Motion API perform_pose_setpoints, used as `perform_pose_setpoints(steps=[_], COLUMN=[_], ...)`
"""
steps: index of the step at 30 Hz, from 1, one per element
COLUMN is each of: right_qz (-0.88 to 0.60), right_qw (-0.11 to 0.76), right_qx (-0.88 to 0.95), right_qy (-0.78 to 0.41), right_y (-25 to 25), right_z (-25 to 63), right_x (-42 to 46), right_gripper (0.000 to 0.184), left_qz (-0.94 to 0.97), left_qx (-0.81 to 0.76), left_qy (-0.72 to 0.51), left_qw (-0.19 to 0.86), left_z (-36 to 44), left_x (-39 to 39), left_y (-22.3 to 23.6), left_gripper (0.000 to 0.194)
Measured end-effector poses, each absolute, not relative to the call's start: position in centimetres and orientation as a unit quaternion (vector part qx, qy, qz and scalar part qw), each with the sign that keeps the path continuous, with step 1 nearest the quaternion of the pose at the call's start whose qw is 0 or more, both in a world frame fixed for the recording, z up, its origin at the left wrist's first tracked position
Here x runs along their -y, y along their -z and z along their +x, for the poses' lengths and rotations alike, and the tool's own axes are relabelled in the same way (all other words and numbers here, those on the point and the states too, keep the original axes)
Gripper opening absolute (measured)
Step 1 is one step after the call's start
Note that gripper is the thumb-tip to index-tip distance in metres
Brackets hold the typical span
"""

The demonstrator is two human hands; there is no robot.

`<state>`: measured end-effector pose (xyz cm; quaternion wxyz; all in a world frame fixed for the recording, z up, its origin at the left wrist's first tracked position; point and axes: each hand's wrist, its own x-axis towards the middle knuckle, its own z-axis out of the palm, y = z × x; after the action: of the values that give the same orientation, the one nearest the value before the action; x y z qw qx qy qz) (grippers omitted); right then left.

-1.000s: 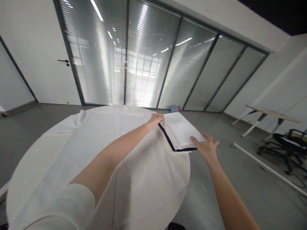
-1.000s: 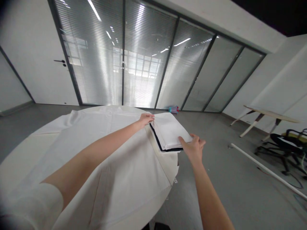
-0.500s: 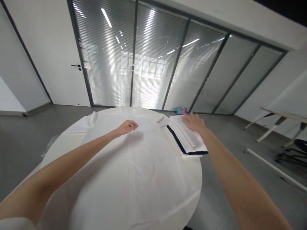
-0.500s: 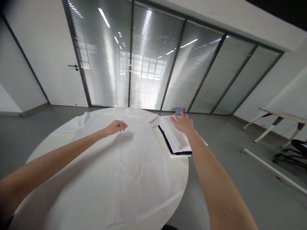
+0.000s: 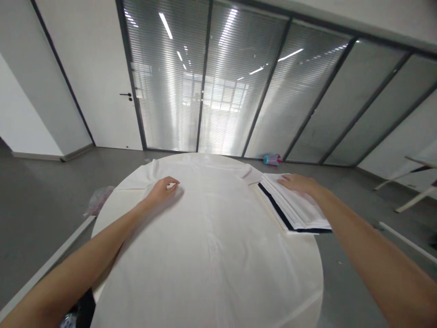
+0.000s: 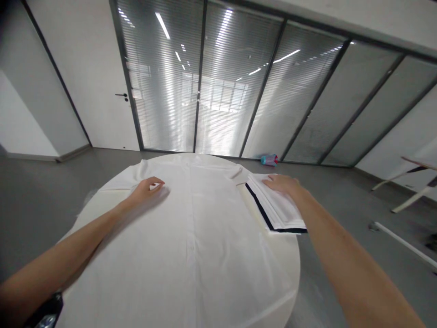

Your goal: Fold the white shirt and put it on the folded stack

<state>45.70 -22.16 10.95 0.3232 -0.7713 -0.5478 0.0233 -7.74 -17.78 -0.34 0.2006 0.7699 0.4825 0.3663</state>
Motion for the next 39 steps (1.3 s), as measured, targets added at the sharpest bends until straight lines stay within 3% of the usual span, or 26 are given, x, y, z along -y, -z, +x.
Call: perform_pose_setpoints(steps=[3, 6, 12, 15, 23, 29, 36, 39], right_qz=[-0.772, -0.729, -0.682, -0.715, -0.734, -0.773, -0.871, -0.884], right_qw=[0.186, 0.166, 0.026, 0.001, 0.027, 0.159, 0.231, 0.254], right_qx=[0.606, 0.662, 0.731, 0.698, 0.677, 0.614, 0.432, 0.392], right_qy=[0.054, 0.052, -0.013, -0.040, -0.041, 0.005, 0.022, -0.003], right_y=[-13.1, -12.6, -4.7, -1.0, 1.7, -0.1, -1.5, -1.3], right_z=[42.8, 38.0, 29.9, 28.6, 27.1, 28.9, 34.6, 36.0], right_x=[19.6, 16.9, 14.4, 14.2, 11.7, 10.2, 8.5, 7.8], right_gripper=[0.037, 0.039, 0.059, 0.066, 0.067, 0.050, 0.065, 0.059], left_qz=[0.814, 0.823, 0.795, 0.790, 0.750, 0.748, 0.743, 0.742], left_qx=[-0.487, -0.520, -0.590, -0.601, -0.652, -0.654, -0.660, -0.662], left_qy=[-0.307, -0.227, -0.138, -0.120, -0.116, -0.115, -0.108, -0.105], left_qw=[0.080, 0.019, -0.025, -0.019, 0.006, 0.005, 0.016, 0.021], left_z=[-8.5, -8.7, -9.2, -9.4, -9.3, -10.0, -10.1, -10.1], left_x=[18.0, 18.4, 18.3, 18.0, 16.8, 16.5, 16.1, 16.0], left_y=[0.3, 0.7, 1.4, 1.5, 1.3, 1.9, 1.8, 1.8], left_gripper=[0.044, 0.052, 0.058, 0.058, 0.059, 0.060, 0.060, 0.061])
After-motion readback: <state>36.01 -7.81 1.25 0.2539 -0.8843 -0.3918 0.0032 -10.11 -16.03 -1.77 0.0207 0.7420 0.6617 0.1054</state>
